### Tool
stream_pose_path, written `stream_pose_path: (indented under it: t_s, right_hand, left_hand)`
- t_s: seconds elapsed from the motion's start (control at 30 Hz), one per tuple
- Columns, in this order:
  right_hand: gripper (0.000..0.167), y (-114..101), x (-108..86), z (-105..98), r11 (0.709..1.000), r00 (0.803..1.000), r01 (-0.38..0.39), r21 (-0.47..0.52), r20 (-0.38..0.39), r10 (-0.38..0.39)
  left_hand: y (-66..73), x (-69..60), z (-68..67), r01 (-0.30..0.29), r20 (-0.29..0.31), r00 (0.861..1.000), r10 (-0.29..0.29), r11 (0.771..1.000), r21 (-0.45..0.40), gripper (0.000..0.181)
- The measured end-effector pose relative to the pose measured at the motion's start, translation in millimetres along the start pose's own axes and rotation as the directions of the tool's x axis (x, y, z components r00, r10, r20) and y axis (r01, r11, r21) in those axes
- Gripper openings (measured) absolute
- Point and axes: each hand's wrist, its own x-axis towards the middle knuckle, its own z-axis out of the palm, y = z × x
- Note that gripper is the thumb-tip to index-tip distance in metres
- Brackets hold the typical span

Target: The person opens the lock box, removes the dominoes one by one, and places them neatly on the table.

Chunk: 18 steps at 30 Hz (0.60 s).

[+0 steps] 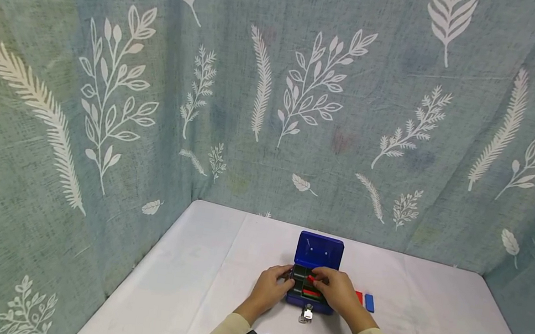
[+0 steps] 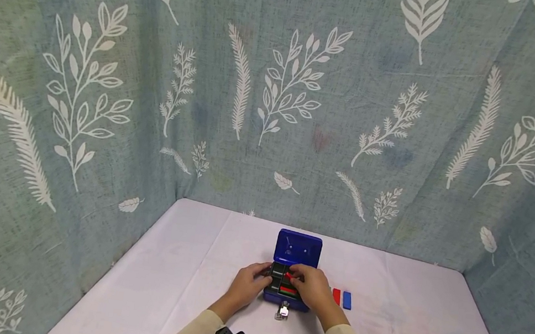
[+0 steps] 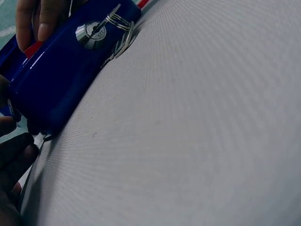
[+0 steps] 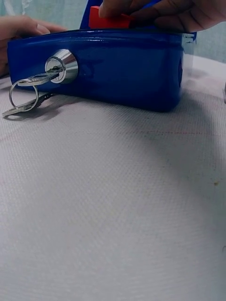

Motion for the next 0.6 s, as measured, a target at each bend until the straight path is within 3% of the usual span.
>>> stream_pose_path:
  t_s: [0.27,0.6]
  right_hand:
    - [0.028,-0.6,-1.1,-3.7,1.000,0.999,0.020,-0.004,-0.028,-0.020]
    - [0.029,-0.6,-2.4,-7.4,1.000,0.998,-0.021,0.015,-0.062,0.022]
  left_hand:
    - [-0.3,0.3,0.4,-0.003,-0.001,1.000,0.003,1.000,-0.009,0.044]
    - [-1.9,0.4,-0.1,-0.017,0.002,1.000,0.017,1.000,-0.006,0.044]
